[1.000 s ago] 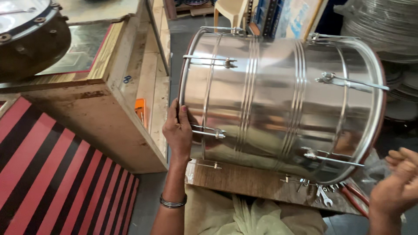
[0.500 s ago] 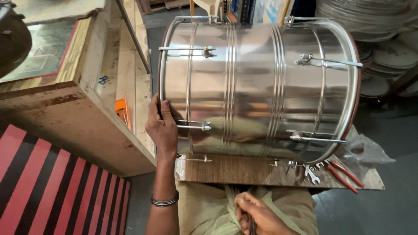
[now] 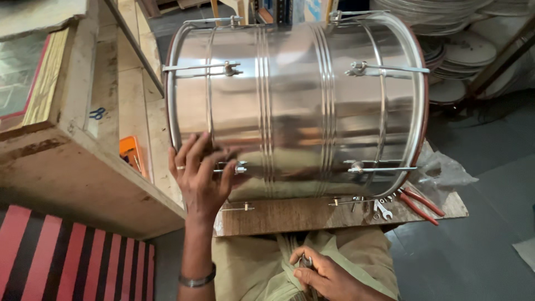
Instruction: The person uses a wrench to tighten and adjust bolts on a metallic drum, moving the tool between different fastener points around the instrument body.
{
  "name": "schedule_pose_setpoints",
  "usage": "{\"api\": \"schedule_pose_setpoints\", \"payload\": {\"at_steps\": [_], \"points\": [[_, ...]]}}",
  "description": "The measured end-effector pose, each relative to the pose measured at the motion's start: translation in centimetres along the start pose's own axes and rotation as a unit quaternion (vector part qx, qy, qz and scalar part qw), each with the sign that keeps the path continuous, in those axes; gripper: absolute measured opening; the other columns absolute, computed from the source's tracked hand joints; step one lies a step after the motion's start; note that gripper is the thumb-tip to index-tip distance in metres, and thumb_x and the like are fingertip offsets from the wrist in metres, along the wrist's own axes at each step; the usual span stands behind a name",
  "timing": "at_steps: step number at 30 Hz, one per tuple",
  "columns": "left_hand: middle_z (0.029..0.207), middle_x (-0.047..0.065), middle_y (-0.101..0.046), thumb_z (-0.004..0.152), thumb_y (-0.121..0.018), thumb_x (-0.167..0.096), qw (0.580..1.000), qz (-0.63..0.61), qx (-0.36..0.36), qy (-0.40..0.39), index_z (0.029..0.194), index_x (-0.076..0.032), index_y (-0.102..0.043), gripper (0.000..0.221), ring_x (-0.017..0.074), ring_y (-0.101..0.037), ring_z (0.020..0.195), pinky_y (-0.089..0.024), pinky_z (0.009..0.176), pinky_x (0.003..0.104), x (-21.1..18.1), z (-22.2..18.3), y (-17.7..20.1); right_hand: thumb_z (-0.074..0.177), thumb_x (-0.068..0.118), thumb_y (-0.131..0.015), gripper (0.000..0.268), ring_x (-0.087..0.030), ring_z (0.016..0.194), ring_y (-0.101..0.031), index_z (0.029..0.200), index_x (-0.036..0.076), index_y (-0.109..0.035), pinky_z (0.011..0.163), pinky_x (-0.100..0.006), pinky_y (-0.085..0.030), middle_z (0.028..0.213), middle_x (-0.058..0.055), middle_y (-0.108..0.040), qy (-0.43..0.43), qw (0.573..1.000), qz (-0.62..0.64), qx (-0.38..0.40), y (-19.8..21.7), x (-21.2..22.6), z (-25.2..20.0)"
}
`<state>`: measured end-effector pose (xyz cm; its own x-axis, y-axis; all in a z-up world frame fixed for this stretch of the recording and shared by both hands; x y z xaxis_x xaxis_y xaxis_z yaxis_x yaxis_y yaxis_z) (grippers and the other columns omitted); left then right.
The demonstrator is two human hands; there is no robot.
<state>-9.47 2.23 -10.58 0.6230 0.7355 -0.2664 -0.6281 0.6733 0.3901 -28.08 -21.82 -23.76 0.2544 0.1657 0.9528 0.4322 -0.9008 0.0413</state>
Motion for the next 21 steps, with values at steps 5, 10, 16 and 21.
{"api": "schedule_pose_setpoints", "payload": {"at_steps": [5, 10, 16, 21], "points": [[0.138, 0.001, -0.065, 0.078, -0.09, -0.025, 0.998, -0.005, 0.055, -0.035, 0.102, -0.021, -0.079, 0.026, 0.0258, -0.054, 0.136, -0.025, 0.124, 0.051, -0.2, -1.7, 0.6, 0.104, 0.024, -0.056, 0.025, -0.006, 0.066, -0.053, 0.124, 0.008, -0.055, 0.059, -0.024, -0.043, 0.074, 0.004, -0.06, -0.057, 0.998, 0.033, 0.023, 0.4, 0.3, 0.0], [0.138, 0.002, -0.066, 0.079, -0.09, -0.026, 0.997, -0.018, 0.051, -0.046, 0.106, -0.02, -0.078, 0.03, 0.0266, -0.055, 0.135, -0.035, 0.117, 0.047, -0.6, -1.3, 0.3, 0.106, 0.023, -0.056, 0.024, -0.005, 0.07, -0.057, 0.123, 0.007, -0.056, 0.063, -0.022, -0.047, 0.074, 0.003, -0.061, -0.01, 0.999, 0.003, 0.049, 0.0, 0.2, 0.5], [0.14, 0.002, -0.064, 0.076, -0.089, -0.028, 0.997, -0.008, 0.063, -0.047, 0.103, -0.023, -0.078, 0.03, 0.0279, -0.055, 0.133, -0.038, 0.105, 0.042, -1.4, -1.0, -0.6, 0.103, 0.025, -0.056, 0.025, -0.007, 0.064, -0.054, 0.121, 0.009, -0.057, 0.057, -0.024, -0.043, 0.07, 0.003, -0.058, -0.078, 0.996, -0.008, 0.037, 0.2, 0.1, 0.5], [0.146, 0.003, -0.059, 0.078, -0.087, -0.028, 0.996, -0.004, 0.078, -0.047, 0.103, -0.022, -0.076, 0.027, 0.0279, -0.052, 0.136, -0.035, 0.103, 0.043, -1.3, -1.1, -1.0, 0.106, 0.026, -0.056, 0.026, -0.004, 0.071, -0.055, 0.125, 0.009, -0.054, 0.062, -0.021, -0.045, 0.076, 0.003, -0.057, -0.063, 0.995, 0.022, 0.072, 0.4, 0.6, 0.2]]}}
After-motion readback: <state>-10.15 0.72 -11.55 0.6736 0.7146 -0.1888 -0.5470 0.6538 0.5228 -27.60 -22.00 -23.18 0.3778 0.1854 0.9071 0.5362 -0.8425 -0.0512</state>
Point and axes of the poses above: each hand's wrist, its own z-axis towards the middle knuckle, its own y-axis out of the back of the hand, x = y × z, the point moved 3 cm from there along z, towards the middle knuckle
